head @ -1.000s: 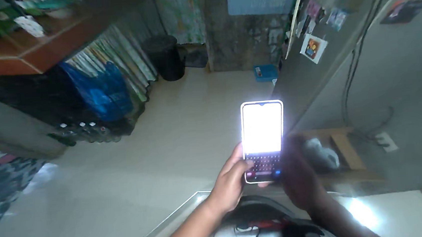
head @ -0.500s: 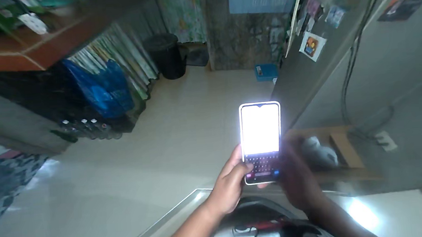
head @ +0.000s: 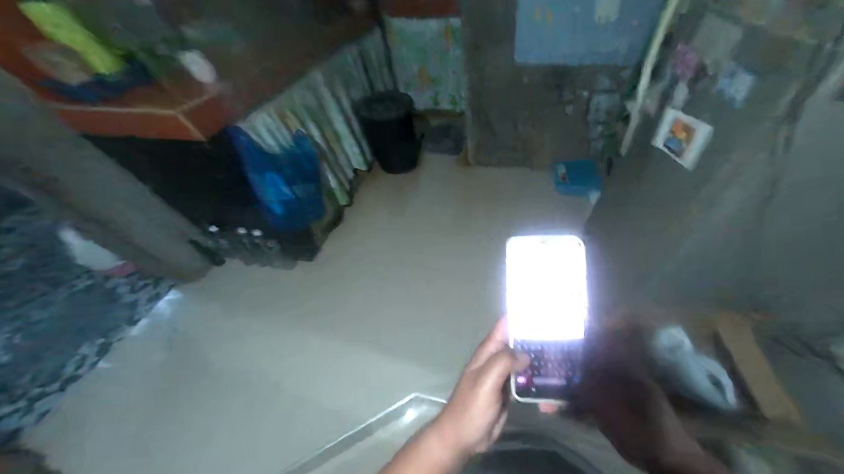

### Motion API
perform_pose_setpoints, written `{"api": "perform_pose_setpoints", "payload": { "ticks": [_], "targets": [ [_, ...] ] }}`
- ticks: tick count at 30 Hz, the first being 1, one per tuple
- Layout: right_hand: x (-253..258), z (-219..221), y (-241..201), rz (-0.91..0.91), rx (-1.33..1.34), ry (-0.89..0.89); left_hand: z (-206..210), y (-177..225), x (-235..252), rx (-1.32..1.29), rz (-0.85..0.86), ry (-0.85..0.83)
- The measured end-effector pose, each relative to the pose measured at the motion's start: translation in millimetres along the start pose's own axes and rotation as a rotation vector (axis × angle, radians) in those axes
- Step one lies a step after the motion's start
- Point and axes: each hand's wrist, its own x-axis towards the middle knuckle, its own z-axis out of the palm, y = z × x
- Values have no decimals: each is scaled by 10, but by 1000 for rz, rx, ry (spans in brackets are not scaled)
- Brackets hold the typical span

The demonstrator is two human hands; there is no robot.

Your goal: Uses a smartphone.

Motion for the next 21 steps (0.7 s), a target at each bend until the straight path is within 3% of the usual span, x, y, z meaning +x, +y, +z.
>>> {"api": "perform_pose_setpoints", "payload": {
  "ticks": [5,11,16,21],
  "targets": [
    [400,257,189,125,64,-102,-320,167,-211,-94,27,97],
    [989,998,581,387,-61,-206,-1033,414,-768,-487,47,266],
    [1562,1901,1139,321,-366,-406,-1747,788,-1487,-715,201,487],
    [2224,2761,1717,320,-495,-460,-2426,1398,-2175,-687,365,504]
  ]
}}
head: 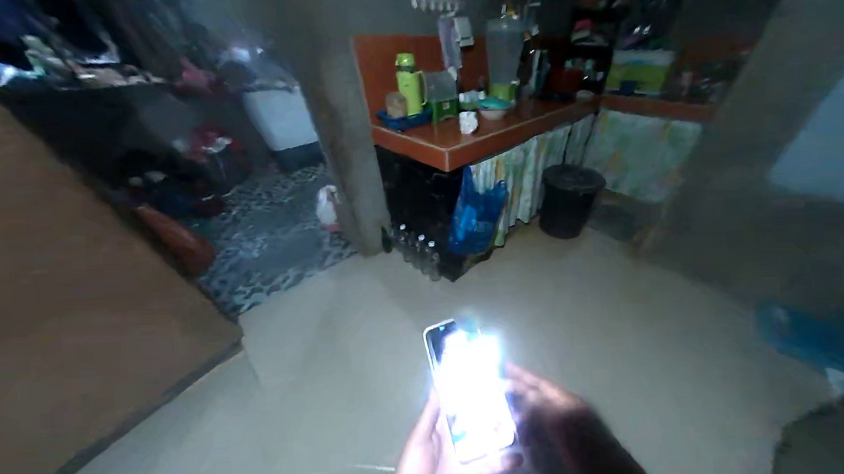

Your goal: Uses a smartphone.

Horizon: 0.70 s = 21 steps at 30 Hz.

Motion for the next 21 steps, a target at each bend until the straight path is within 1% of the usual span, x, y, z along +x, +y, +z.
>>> {"api": "perform_pose_setpoints", "payload": {
  "ticks": [2,4,6,8,11,15,17,18,19,21],
  "targets": [
    [326,154,-42,-14,-38,-4,-80,369,-4,95,60,3],
    [600,254,-121,16,-116,5,-133,684,18,161,113,46],
    [864,323,-161,55,-154,11,-167,953,78,208,159,99],
    [1123,332,-181,86,-204,5,-202,1181,203,208,196,111],
    [1474,306,-259,104,-247,-11,-212,1425,407,182,222,106],
    [2050,236,-356,68,-191,-69,-116,1641,729,185,276,145],
    [2399,204,-340,26,-152,-122,-55,1743,936,221,312,187],
    [2566,178,-298,-25,-147,-155,-15,1790,1043,222,323,198],
    [2730,141,-249,-80,-149,-200,35,1834,1146,209,337,198],
    [3008,122,-299,-111,-121,-263,158,1926,1302,162,357,168]
  ]
}}
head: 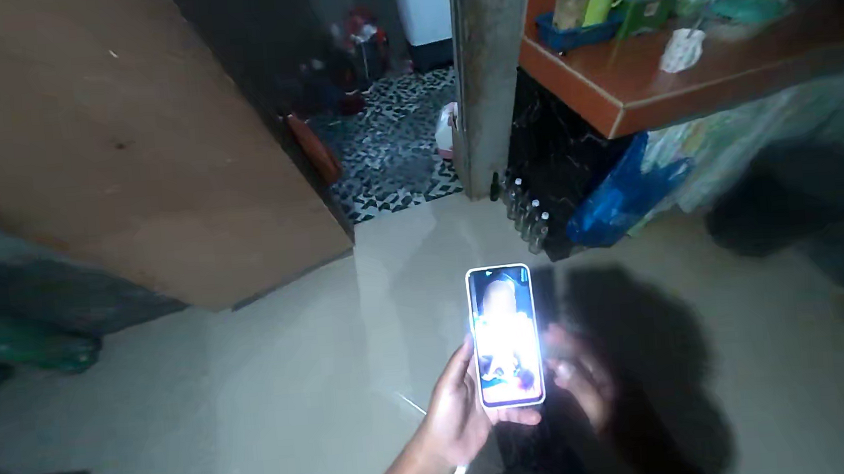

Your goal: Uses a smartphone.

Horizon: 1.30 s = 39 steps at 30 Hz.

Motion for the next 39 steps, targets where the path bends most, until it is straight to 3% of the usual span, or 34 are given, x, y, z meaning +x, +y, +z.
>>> {"api": "perform_pose_setpoints", "payload": {
  "ticks": [4,9,14,17,21,24,26,29,32,34,36,39],
  "targets": [
    [387,47,-169,-97,186,-108,149,119,27,-77,66,-36],
    [442,631,-272,-85,144,-464,-38,200,-657,-70,266,55],
    [-94,1917,-334,-46,214,-693,-426,135,-1991,22,490,228],
    [-607,2793,-244,73,304,-952,-700,-54,-3012,131,594,459],
    [-1208,3914,-185,531,439,-1350,-827,-290,-4200,222,779,983],
    [-1549,4598,-299,732,397,-1582,-839,-409,-4779,120,995,1132],
    [-1683,5015,-390,675,383,-1701,-885,-420,-5067,-3,1146,1108],
    [-1781,5682,-436,463,304,-1819,-1112,-373,-5457,60,1282,1101],
    [-1906,6397,-489,302,216,-1827,-1185,-140,-5928,69,1177,1441],
    [-1929,6917,-575,283,155,-1851,-1241,49,-6329,295,1225,1780],
    [-1863,7516,-682,312,215,-1922,-1094,387,-6757,690,1472,2161],
    [-1771,8467,-938,287,173,-1906,-588,1063,-7270,1270,1825,2397]
  ]
}}
